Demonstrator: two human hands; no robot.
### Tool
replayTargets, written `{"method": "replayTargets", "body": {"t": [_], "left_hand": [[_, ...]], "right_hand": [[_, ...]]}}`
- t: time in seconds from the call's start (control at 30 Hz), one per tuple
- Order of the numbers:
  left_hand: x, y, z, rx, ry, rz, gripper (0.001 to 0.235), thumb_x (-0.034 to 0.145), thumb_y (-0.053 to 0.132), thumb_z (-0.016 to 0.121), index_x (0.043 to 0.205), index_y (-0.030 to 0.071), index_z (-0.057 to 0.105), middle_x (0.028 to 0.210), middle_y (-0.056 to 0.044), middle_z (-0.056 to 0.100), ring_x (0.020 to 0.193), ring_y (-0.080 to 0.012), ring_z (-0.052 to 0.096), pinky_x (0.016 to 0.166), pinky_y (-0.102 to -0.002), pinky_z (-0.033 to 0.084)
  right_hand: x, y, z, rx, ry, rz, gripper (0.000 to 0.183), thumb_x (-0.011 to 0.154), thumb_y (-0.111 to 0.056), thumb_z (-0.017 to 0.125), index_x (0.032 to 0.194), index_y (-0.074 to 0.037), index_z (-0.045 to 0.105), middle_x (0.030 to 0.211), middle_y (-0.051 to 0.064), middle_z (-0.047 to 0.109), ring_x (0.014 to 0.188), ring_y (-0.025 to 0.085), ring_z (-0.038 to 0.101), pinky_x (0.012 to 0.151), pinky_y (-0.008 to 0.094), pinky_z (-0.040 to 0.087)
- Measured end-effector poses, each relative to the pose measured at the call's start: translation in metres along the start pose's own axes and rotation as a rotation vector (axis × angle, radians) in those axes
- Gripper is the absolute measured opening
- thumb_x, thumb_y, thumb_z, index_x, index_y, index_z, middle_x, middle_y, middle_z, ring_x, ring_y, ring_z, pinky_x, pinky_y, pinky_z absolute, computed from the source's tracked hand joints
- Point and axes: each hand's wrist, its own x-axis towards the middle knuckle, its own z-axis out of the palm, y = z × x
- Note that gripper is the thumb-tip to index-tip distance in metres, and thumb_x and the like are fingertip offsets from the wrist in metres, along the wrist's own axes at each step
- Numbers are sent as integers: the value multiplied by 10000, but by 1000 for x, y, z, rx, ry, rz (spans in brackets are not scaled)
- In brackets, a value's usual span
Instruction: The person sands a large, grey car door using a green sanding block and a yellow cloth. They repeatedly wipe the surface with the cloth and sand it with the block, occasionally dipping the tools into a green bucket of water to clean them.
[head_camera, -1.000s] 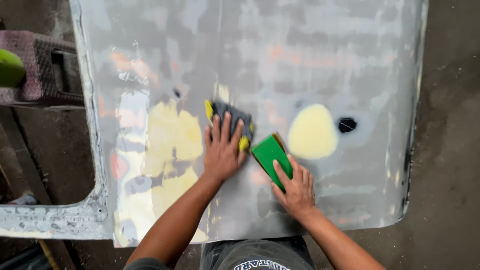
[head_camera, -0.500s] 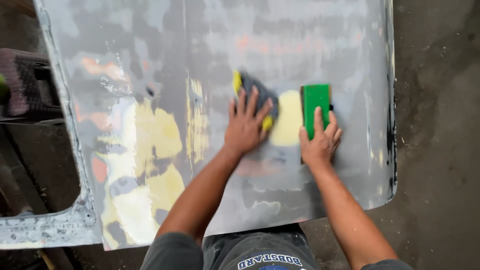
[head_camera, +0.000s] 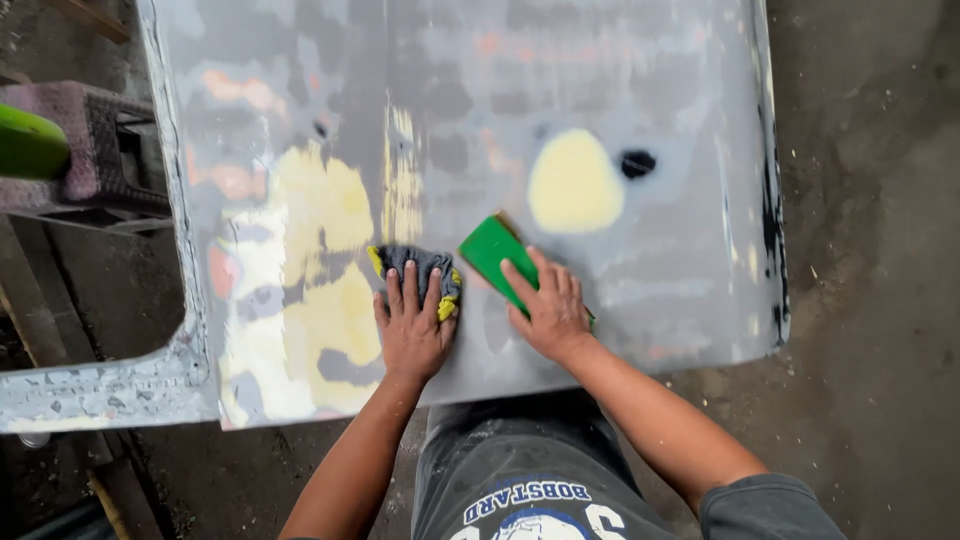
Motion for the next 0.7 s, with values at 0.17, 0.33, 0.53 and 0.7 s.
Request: {"method": "replayTargets", "body": {"t": [0.17,0.33,0.53,0.7], "left_hand": [[-56,22,3,-115,37,123,723,905,502,602,1550,221,439,1641,-197,268,1508,-466,209,1170,-653,177],[-72,42,15,-167,98,127,737,934,561,579,1552,183,443,1638,-234,253,1502,-496,197,1171,-661,170],[-70,71,39,-166,115,97,638,1030,484,498,1588,184,426,1677,-243,226,1528,-512,167,1196,-648,156],[-67,77,40,-126,102,99,618,1017,447,496,1583,206,435,1684,-213,237,1542,-482,179,1210,-639,153]], "right_hand": [[-72,40,-6,-75,-122,-181,740,851,-426,695,1542,-327,446,1579,169,357,1300,385,443,1038,560,374],[-85,143,-5,-83,28,336,767,905,-420,684,1608,-307,402,1616,176,319,1279,432,430,1074,574,371],[-86,94,5,-92,199,453,837,892,-334,732,1635,-289,350,1620,204,293,1312,478,397,1076,578,365],[-106,68,-15,-55,19,46,804,878,-353,714,1601,-285,370,1586,203,320,1309,421,423,1038,551,374]]}}
